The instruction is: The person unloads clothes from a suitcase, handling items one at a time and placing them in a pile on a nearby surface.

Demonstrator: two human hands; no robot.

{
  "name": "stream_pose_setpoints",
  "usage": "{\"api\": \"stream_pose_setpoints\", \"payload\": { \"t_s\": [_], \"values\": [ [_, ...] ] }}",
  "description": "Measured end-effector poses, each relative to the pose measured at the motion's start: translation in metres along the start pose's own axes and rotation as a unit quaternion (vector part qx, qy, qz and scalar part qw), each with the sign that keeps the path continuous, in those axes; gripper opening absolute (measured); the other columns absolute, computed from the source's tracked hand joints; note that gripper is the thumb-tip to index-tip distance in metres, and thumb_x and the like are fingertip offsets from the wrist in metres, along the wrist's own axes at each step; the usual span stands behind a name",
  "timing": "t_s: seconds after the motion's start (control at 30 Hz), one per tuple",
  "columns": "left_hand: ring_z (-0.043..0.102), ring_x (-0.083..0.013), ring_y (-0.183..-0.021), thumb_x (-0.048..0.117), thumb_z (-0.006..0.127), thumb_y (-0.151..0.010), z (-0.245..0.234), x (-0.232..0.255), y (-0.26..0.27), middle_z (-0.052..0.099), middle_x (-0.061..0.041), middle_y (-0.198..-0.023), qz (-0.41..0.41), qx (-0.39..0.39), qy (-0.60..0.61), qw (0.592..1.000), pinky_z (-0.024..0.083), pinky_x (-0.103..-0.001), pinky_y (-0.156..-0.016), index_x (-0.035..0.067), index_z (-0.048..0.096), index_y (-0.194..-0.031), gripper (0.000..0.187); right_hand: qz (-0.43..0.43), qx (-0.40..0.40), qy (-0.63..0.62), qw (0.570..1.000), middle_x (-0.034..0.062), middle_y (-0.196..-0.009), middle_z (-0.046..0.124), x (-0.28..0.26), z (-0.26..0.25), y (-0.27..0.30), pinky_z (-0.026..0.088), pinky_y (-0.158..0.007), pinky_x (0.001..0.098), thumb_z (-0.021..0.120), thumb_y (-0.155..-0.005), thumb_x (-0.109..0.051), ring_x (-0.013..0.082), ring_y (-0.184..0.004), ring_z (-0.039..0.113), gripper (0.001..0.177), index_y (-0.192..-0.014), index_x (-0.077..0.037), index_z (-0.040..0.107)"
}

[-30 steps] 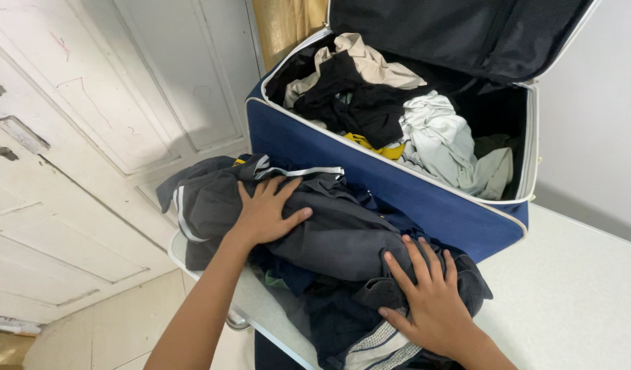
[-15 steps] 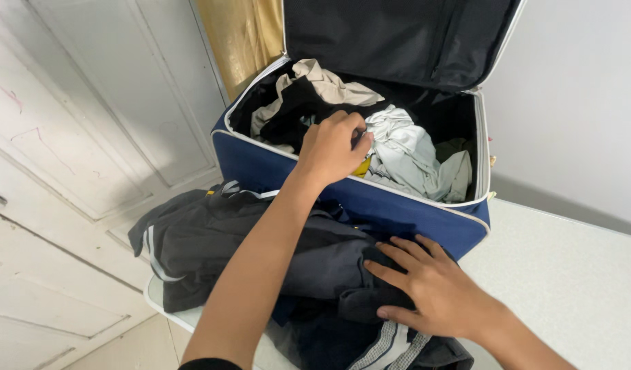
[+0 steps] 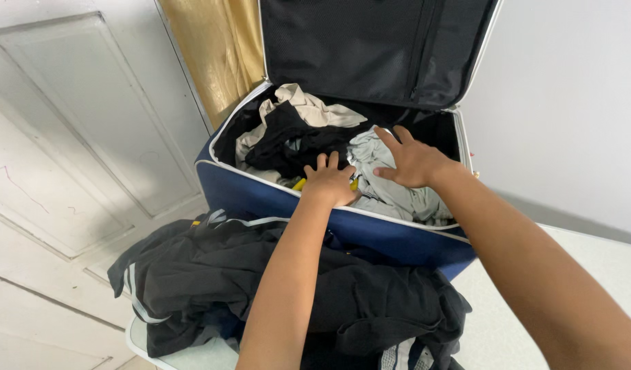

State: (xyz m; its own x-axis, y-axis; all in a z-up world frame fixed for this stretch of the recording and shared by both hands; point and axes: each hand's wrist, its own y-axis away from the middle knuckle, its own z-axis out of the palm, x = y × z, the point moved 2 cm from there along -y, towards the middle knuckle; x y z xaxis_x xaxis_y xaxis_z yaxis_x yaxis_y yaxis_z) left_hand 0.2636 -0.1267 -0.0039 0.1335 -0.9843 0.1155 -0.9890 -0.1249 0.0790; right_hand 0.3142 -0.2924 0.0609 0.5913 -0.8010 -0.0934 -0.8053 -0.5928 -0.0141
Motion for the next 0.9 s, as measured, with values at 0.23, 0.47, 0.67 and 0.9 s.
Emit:
{"api": "stream_pose_setpoints", "payload": {
  "t_s": [0.23, 0.47, 0.67, 0.9],
  "values": [
    [0.005, -0.0390, -0.156, 0.056, 0.068, -0.088, 0.003, -0.002, 0.001, 0.013, -0.014, -0.170, 0.009, 0.002, -0.001, 1.000, 0.018, -0.067, -0.118, 0.030, 0.046, -0.152, 0.073, 0.046, -0.109, 0.006, 0.993, 0.0258, -0.157, 0.037, 0.034, 0.066, -0.043, 0.043, -0.115, 0.0446, 0.081, -0.076, -0.065, 0.0398, -0.140, 0.047, 0.129, -0.162, -0.009, 0.003],
    [0.011, -0.0388, -0.154, 0.054, 0.070, -0.087, 0.004, -0.003, 0.002, 0.018, -0.012, -0.168, 0.003, 0.014, 0.009, 1.000, 0.023, -0.065, -0.116, 0.030, 0.049, -0.148, 0.069, 0.016, -0.079, 0.092, 0.992, 0.0185, -0.127, 0.069, 0.031, 0.048, -0.032, 0.053, -0.100, 0.0475, 0.061, -0.094, -0.047, 0.0358, -0.121, 0.066, 0.057, -0.138, -0.010, 0.054],
    [0.014, -0.0391, -0.153, 0.054, 0.071, -0.085, 0.007, -0.006, 0.002, 0.019, -0.012, -0.168, -0.017, 0.027, 0.010, 0.999, 0.028, -0.064, -0.115, 0.029, 0.051, -0.148, 0.070, 0.037, 0.075, -0.009, 0.996, 0.0192, -0.104, 0.074, 0.046, -0.023, 0.001, 0.054, -0.093, 0.0524, 0.055, -0.094, -0.047, 0.0392, -0.103, 0.070, 0.048, -0.127, -0.014, 0.065],
    [0.014, -0.0387, -0.152, 0.055, 0.071, -0.086, 0.006, -0.005, 0.000, 0.017, -0.012, -0.168, -0.021, 0.017, 0.005, 1.000, 0.029, -0.064, -0.114, 0.028, 0.048, -0.151, 0.074, -0.084, 0.326, -0.306, 0.891, 0.0114, -0.086, 0.065, 0.089, -0.096, 0.046, 0.048, -0.071, 0.0380, 0.050, -0.109, -0.016, 0.0178, -0.078, 0.059, 0.023, -0.108, 0.000, 0.066]
  ]
}}
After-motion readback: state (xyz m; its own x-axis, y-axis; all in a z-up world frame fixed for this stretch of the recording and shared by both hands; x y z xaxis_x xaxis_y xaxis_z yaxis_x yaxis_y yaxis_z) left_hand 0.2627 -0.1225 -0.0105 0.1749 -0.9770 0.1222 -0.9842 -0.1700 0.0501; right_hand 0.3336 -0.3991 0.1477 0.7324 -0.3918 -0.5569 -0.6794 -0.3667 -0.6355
